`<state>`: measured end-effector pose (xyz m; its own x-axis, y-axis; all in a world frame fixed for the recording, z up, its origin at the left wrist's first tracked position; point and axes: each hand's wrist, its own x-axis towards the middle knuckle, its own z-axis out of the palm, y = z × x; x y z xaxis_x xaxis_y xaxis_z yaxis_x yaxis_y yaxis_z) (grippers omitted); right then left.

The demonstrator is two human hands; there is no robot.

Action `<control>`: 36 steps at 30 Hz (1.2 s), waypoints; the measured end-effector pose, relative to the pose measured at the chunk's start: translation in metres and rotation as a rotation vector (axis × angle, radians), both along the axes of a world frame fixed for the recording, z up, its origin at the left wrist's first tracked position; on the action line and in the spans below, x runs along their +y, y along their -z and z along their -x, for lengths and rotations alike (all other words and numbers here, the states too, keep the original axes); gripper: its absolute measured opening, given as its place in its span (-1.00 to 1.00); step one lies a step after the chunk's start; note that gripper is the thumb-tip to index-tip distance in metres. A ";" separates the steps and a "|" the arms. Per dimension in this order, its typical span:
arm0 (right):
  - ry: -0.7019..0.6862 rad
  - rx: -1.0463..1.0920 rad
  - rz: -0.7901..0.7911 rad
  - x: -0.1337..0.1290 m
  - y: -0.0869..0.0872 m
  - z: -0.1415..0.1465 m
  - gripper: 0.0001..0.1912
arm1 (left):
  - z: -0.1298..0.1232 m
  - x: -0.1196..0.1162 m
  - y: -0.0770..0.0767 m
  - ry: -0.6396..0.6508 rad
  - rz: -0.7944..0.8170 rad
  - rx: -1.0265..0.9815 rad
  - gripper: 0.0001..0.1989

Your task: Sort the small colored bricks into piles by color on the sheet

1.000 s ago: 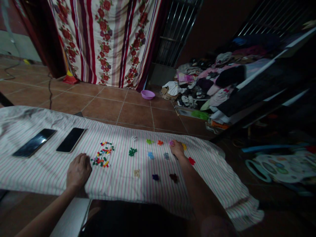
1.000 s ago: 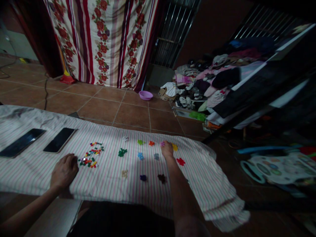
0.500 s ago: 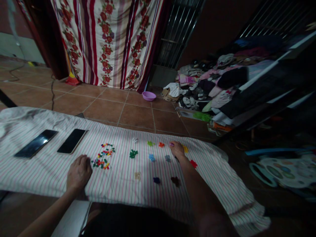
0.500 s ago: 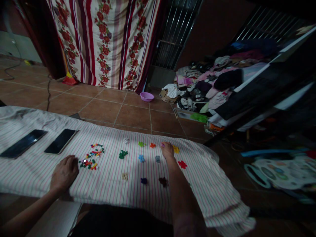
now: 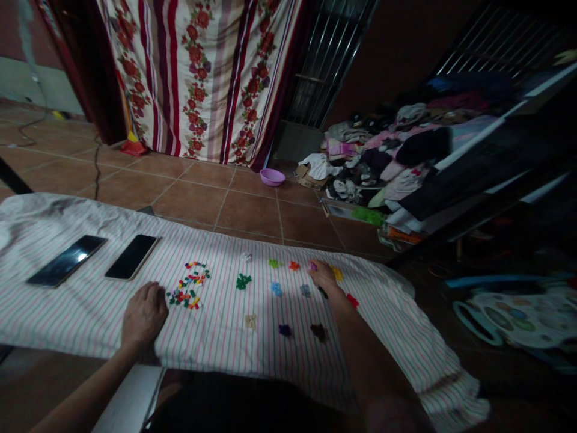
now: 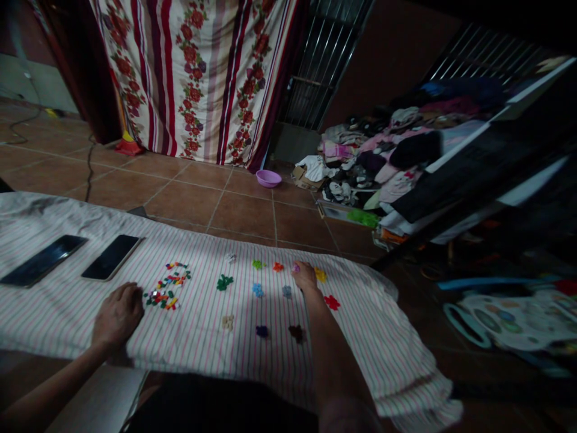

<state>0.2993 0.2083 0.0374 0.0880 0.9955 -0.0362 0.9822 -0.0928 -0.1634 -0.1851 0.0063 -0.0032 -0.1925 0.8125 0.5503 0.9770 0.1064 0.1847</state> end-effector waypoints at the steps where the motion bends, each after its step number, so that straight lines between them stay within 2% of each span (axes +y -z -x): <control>1: -0.009 0.001 -0.010 0.000 0.001 0.000 -0.59 | 0.000 0.000 0.001 -0.005 0.000 0.011 -0.80; 7: -0.029 0.014 -0.095 0.001 0.003 -0.002 -0.63 | 0.002 0.001 0.004 -0.008 -0.004 0.066 -0.81; 14: 0.022 -0.043 -0.036 0.002 0.003 -0.004 -0.67 | 0.002 0.001 0.005 0.010 -0.052 0.096 -0.82; 21: 0.001 -0.042 -0.078 0.004 0.007 -0.005 -0.69 | 0.002 0.001 0.004 0.008 -0.059 0.102 -0.83; 31: 0.029 -0.011 -0.075 0.000 0.001 -0.007 -0.55 | 0.002 0.001 0.005 -0.002 -0.044 0.071 -0.82; 36: -0.027 0.008 -0.214 -0.008 0.002 -0.008 -0.62 | -0.003 0.001 0.002 -0.021 -0.021 0.015 -0.81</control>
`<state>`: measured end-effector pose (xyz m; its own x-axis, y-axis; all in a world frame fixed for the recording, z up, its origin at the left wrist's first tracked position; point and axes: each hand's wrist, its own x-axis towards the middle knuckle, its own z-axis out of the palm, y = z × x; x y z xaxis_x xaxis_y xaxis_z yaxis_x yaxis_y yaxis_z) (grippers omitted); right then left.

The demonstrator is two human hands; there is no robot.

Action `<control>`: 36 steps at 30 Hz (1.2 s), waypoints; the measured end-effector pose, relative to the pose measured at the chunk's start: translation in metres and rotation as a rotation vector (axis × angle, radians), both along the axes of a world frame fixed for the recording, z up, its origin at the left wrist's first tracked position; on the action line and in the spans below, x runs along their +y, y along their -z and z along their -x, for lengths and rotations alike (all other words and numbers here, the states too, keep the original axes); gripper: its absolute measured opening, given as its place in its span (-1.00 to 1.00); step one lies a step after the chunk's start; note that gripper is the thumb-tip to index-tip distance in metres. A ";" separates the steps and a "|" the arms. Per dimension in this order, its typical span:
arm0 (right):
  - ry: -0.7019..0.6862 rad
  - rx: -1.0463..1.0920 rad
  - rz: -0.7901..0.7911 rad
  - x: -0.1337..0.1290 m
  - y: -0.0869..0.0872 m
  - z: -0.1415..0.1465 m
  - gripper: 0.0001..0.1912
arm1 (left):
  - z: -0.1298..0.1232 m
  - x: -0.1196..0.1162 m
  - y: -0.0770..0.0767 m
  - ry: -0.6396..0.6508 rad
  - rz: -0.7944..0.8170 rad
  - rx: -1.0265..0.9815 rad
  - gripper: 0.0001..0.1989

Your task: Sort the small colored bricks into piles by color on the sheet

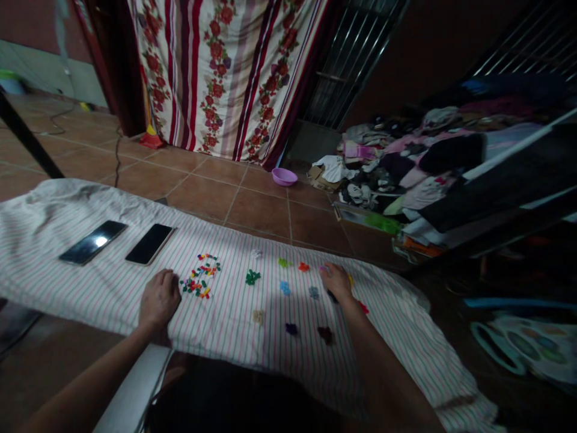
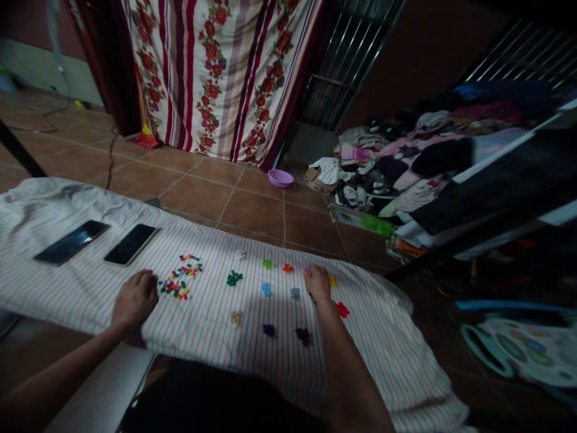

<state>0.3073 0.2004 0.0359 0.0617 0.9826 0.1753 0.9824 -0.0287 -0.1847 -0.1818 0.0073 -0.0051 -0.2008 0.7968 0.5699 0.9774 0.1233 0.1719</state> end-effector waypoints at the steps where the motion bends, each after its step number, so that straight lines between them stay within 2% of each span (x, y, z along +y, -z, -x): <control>1: -0.022 0.020 -0.041 -0.002 0.001 0.001 -0.64 | -0.001 0.000 -0.001 -0.005 0.009 -0.012 -0.81; 5: -0.128 0.125 -0.165 -0.008 0.008 0.011 -0.67 | -0.002 0.000 -0.002 -0.016 0.028 -0.060 -0.81; 10: -0.268 0.257 -0.217 -0.023 0.007 0.037 -0.67 | -0.002 0.000 -0.003 -0.018 0.058 -0.110 -0.81; 15: -0.296 0.302 -0.115 -0.046 -0.004 0.069 -0.66 | -0.003 -0.001 -0.007 -0.020 0.073 -0.135 -0.81; 19: -0.331 0.320 -0.046 -0.062 -0.007 0.100 -0.64 | -0.004 -0.002 -0.011 -0.024 0.077 -0.155 -0.81; 27: -0.602 0.345 -0.028 -0.090 0.009 0.168 -0.67 | -0.003 -0.002 -0.008 -0.010 0.088 -0.176 -0.81; 31: -0.681 0.344 -0.005 -0.097 0.017 0.202 -0.70 | -0.003 -0.002 -0.006 -0.016 0.092 -0.186 -0.81; 36: -0.747 0.314 0.038 -0.098 0.017 0.245 -0.70 | -0.003 -0.002 -0.006 -0.019 0.096 -0.200 -0.81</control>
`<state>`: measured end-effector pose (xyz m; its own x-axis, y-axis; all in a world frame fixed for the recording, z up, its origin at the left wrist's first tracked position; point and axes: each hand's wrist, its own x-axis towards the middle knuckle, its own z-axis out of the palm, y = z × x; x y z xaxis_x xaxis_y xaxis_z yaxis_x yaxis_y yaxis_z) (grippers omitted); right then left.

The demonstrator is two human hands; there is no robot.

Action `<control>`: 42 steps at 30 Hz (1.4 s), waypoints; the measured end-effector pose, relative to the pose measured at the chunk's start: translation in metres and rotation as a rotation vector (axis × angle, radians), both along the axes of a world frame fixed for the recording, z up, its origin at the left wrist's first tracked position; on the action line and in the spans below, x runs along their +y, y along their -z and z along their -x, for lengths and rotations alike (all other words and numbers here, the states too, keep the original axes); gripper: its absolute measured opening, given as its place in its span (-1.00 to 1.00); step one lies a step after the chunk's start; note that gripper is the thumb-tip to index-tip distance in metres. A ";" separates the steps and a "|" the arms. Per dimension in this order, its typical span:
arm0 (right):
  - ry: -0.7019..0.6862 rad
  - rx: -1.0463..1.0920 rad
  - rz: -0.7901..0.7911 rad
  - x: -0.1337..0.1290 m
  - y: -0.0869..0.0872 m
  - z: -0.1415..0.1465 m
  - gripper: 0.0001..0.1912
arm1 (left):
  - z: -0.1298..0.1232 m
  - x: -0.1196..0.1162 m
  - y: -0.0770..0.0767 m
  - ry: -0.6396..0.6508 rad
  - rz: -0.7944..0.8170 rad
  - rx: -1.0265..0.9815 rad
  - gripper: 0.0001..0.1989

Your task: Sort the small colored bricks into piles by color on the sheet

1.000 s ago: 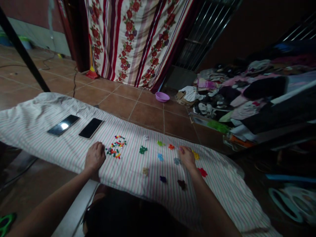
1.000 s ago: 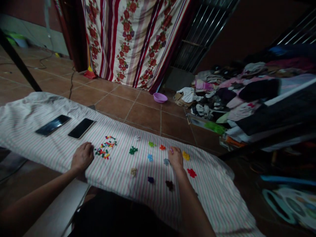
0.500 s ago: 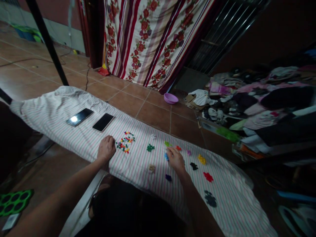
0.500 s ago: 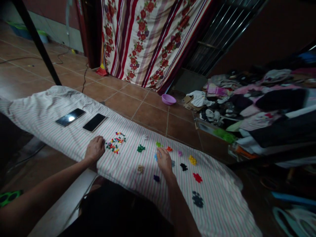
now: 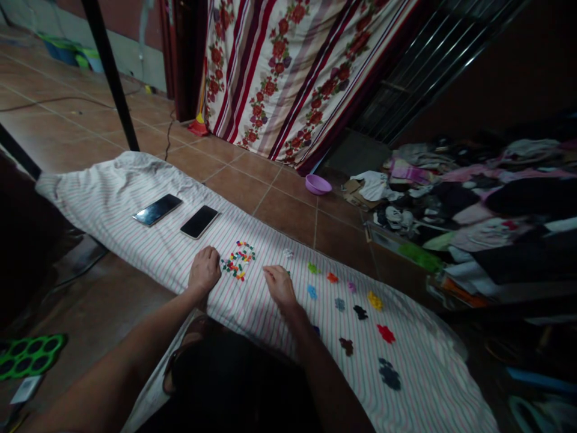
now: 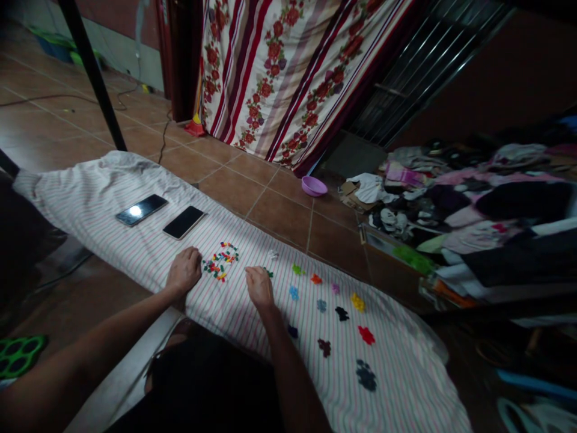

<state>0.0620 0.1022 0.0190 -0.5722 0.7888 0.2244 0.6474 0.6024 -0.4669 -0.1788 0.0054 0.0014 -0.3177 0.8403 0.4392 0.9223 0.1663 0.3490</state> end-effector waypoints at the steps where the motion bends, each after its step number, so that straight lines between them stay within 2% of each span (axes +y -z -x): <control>1: -0.002 -0.006 0.004 0.000 -0.001 0.008 -0.70 | 0.000 0.000 0.000 0.000 0.000 -0.002 -0.81; 5: 0.019 -0.009 0.029 0.000 -0.002 0.032 -0.66 | 0.000 0.000 0.001 0.007 -0.003 -0.012 -0.81; 11: 0.071 -0.045 0.057 -0.001 -0.005 0.049 -0.57 | 0.000 0.000 0.000 0.007 -0.004 -0.032 -0.80; 20: 0.127 -0.256 0.051 0.003 -0.012 0.068 -0.65 | 0.001 0.000 0.001 0.018 -0.015 -0.044 -0.80; 30: 0.200 -0.264 0.092 0.008 -0.011 0.076 -0.85 | 0.001 0.000 0.001 0.025 -0.026 -0.032 -0.81; 42: 0.218 -0.170 0.103 0.006 -0.001 0.071 -0.90 | 0.001 0.000 -0.001 0.020 -0.014 0.005 -0.84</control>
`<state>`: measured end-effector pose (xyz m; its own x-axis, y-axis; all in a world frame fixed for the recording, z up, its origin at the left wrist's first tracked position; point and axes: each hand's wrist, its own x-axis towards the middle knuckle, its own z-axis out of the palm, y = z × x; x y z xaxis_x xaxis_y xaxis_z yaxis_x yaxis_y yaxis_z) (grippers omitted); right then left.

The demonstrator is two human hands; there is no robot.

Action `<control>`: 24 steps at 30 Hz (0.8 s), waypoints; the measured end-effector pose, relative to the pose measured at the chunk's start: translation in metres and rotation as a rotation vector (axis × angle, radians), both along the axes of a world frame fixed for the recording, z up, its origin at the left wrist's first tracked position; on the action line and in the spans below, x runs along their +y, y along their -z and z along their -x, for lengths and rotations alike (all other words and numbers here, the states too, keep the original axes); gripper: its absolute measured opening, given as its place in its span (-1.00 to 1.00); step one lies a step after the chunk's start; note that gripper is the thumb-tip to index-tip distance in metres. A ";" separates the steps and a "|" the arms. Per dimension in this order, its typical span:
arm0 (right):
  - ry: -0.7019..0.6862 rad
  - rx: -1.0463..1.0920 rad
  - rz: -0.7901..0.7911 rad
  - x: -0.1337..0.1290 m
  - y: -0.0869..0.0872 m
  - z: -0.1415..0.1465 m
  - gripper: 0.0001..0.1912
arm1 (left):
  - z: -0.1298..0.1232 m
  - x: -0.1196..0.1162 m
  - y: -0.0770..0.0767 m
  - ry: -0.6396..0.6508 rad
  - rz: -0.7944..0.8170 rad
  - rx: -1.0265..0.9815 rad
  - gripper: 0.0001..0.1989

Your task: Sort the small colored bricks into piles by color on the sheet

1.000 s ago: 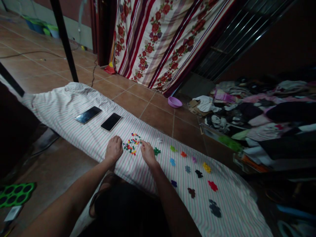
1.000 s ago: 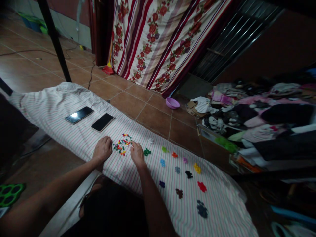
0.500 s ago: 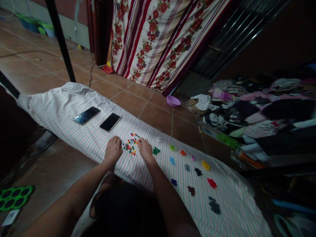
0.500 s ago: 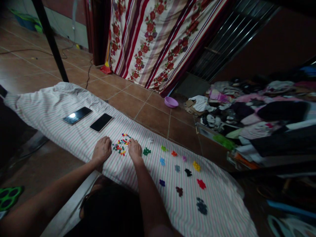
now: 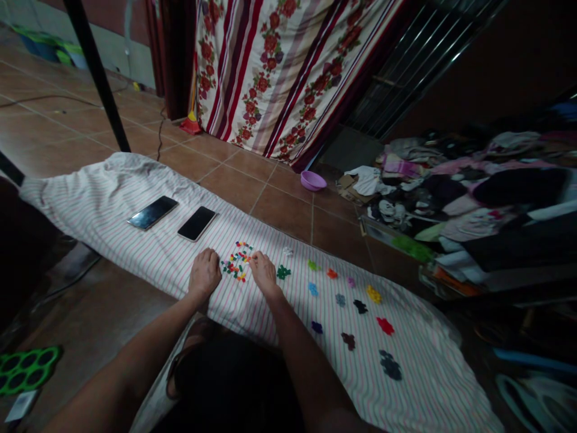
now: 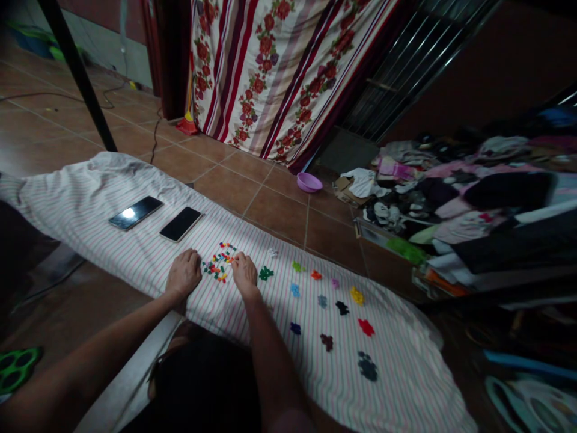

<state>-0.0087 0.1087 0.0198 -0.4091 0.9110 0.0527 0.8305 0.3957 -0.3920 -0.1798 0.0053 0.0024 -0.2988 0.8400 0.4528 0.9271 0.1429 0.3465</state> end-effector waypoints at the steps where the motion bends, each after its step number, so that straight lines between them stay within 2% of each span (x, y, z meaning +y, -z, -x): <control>1: -0.005 0.020 -0.010 -0.001 0.002 -0.001 -0.90 | 0.000 0.000 0.000 0.000 0.003 0.005 -0.84; 11: 0.027 0.326 -0.105 -0.013 0.021 -0.011 -0.89 | 0.001 -0.001 -0.002 -0.010 0.039 0.067 -0.87; 18: 0.014 0.359 -0.170 -0.035 0.019 -0.026 -0.70 | 0.003 -0.001 0.001 -0.003 0.009 0.088 -0.87; 24: 0.026 0.372 -0.208 -0.048 0.012 -0.059 -0.68 | 0.004 0.000 0.004 -0.010 0.004 0.097 -0.87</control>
